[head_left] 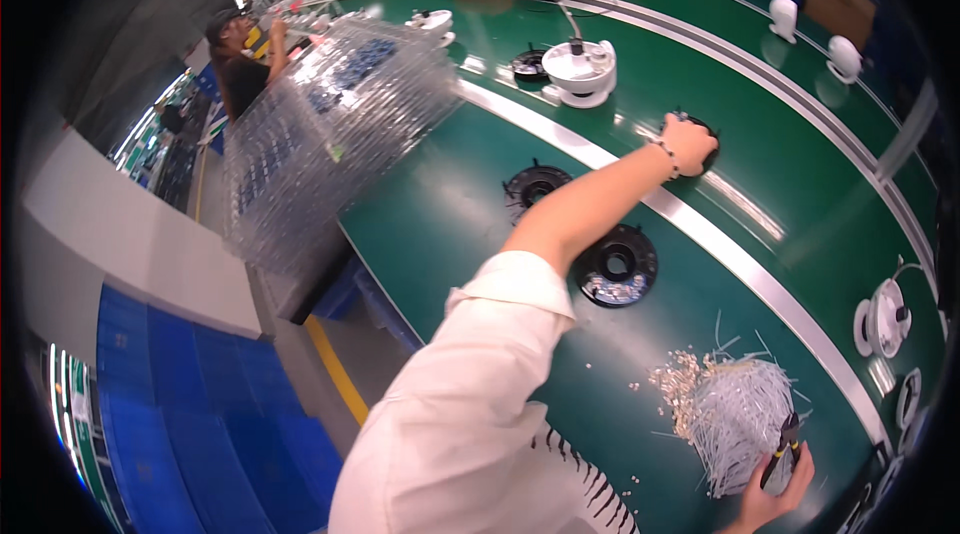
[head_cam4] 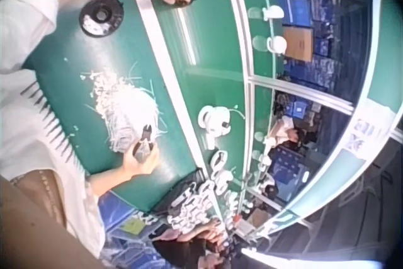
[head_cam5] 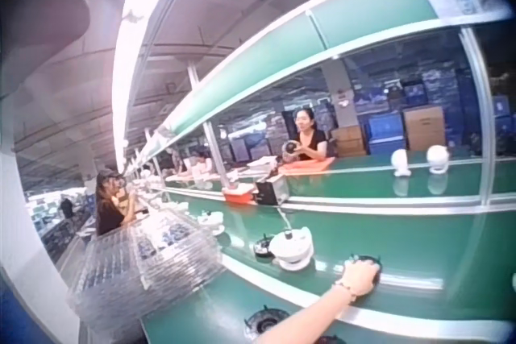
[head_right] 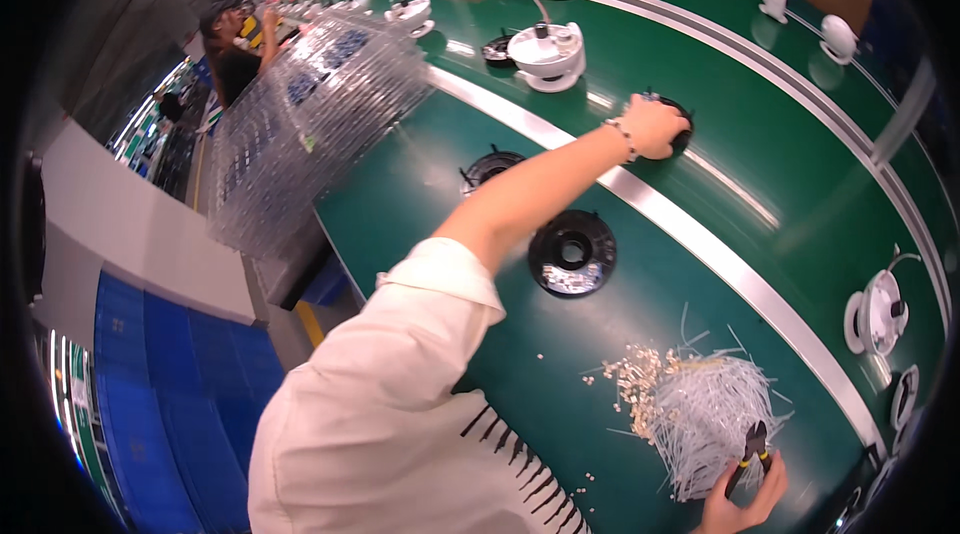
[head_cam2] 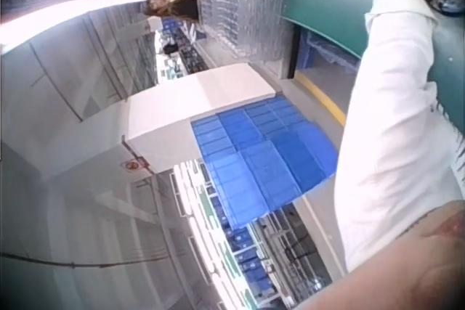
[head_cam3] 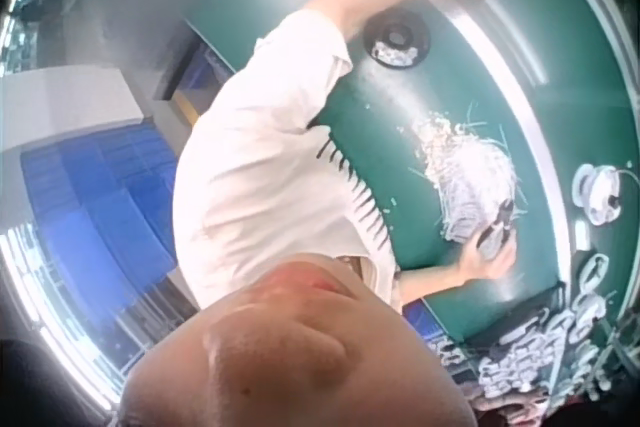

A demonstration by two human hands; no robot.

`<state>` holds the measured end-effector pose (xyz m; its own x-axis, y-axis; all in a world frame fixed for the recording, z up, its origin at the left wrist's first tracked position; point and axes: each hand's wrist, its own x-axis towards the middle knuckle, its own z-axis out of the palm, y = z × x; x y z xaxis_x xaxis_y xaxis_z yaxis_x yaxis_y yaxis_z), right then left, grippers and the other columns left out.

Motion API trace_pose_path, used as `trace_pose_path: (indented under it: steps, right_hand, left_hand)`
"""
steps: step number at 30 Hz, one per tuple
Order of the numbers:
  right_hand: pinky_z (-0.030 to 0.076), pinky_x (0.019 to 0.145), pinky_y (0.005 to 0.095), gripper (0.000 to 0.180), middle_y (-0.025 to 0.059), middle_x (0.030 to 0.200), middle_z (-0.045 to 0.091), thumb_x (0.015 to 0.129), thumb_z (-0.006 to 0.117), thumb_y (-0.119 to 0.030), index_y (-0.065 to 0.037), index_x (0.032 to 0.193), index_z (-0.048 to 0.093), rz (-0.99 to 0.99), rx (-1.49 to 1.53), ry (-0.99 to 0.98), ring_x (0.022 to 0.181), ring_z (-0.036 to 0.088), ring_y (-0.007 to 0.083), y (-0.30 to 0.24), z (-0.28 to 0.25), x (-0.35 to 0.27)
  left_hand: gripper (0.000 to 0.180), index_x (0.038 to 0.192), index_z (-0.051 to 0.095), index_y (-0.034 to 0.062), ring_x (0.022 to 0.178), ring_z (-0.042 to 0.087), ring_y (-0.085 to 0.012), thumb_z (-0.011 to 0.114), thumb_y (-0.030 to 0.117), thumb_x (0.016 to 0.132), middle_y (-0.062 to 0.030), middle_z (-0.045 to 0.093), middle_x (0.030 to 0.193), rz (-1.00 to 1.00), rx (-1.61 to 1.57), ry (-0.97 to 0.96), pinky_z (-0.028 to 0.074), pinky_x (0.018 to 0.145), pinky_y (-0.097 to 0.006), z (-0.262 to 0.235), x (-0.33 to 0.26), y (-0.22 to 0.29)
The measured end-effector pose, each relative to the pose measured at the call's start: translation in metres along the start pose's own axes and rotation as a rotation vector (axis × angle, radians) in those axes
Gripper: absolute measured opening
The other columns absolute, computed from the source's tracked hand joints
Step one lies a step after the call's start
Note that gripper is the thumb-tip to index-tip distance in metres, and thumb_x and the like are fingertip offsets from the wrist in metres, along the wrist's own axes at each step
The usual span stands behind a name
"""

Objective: Assemble printed circuit boards and wiring into circular plastic housings on a factory assembly line.

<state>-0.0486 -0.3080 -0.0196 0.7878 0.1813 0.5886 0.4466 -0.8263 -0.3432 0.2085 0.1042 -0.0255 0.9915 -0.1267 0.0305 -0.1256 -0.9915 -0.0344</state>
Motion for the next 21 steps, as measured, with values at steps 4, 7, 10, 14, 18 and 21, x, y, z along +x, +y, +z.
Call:
trace_pose_path:
  steps: [4, 7, 10, 14, 18, 21]
  right_hand:
    - [0.040, 0.082, 0.0365, 0.044, 0.0177, 0.099, 0.054, 0.064, 0.062, 0.004, 0.005, 0.107, 0.051, 0.000, -0.006, 0.048, 0.090, 0.053, 0.0318, 0.003, -0.002, -0.003]
    - [0.041, 0.081, 0.0361, 0.044, 0.0176, 0.099, 0.054, 0.064, 0.061, 0.004, 0.005, 0.106, 0.052, 0.019, -0.014, 0.044, 0.091, 0.053, 0.0313, -0.001, -0.002, -0.004]
    - [0.041, 0.081, 0.0354, 0.044, 0.0176, 0.099, 0.054, 0.063, 0.061, 0.003, 0.005, 0.106, 0.051, 0.010, 0.010, 0.029, 0.091, 0.053, 0.0309, -0.005, 0.003, -0.004]
    - [0.041, 0.082, 0.0343, 0.047, 0.0177, 0.099, 0.053, 0.061, 0.061, 0.003, 0.005, 0.107, 0.051, 0.030, 0.061, 0.032, 0.089, 0.053, 0.0301, 0.003, 0.009, -0.001]
    - [0.042, 0.078, 0.0342, 0.048, 0.0179, 0.097, 0.054, 0.058, 0.061, 0.001, 0.005, 0.106, 0.051, -0.080, 0.110, -0.044, 0.086, 0.053, 0.0302, -0.029, 0.001, 0.051]
    - [0.042, 0.077, 0.0336, 0.048, 0.0176, 0.095, 0.055, 0.058, 0.059, 0.003, 0.004, 0.106, 0.051, -0.360, 0.005, -0.081, 0.088, 0.054, 0.0291, -0.063, -0.005, 0.131]
  left_hand:
    - [0.043, 0.108, 0.057, 0.0144, 0.092, 0.057, -0.0275, 0.058, 0.019, 0.065, -0.0094, 0.059, 0.101, 0.043, -0.220, 0.138, 0.045, 0.077, -0.041, -0.031, -0.050, -0.013]
    - [0.043, 0.105, 0.058, 0.0074, 0.084, 0.058, -0.0317, 0.059, 0.014, 0.062, -0.0159, 0.061, 0.089, -0.028, -0.263, 0.178, 0.046, 0.076, -0.038, -0.062, -0.118, -0.053]
    - [0.038, 0.099, 0.060, 0.0066, 0.086, 0.058, -0.0306, 0.058, 0.009, 0.061, -0.0148, 0.061, 0.092, -0.159, -0.270, 0.266, 0.045, 0.078, -0.037, -0.072, -0.193, -0.112]
    - [0.035, 0.095, 0.061, 0.0045, 0.091, 0.056, -0.0304, 0.058, 0.007, 0.060, -0.0153, 0.060, 0.098, -0.315, -0.186, 0.256, 0.044, 0.082, -0.036, -0.054, -0.251, -0.146]
    - [0.033, 0.094, 0.061, 0.0052, 0.095, 0.055, -0.0283, 0.058, 0.006, 0.061, -0.0122, 0.060, 0.102, -0.364, -0.161, 0.338, 0.044, 0.083, -0.036, -0.027, -0.309, -0.168]
    - [0.035, 0.095, 0.060, 0.0034, 0.099, 0.053, -0.0291, 0.058, 0.002, 0.060, -0.0123, 0.059, 0.105, -0.352, -0.249, 0.368, 0.043, 0.086, -0.035, -0.011, -0.328, -0.161]
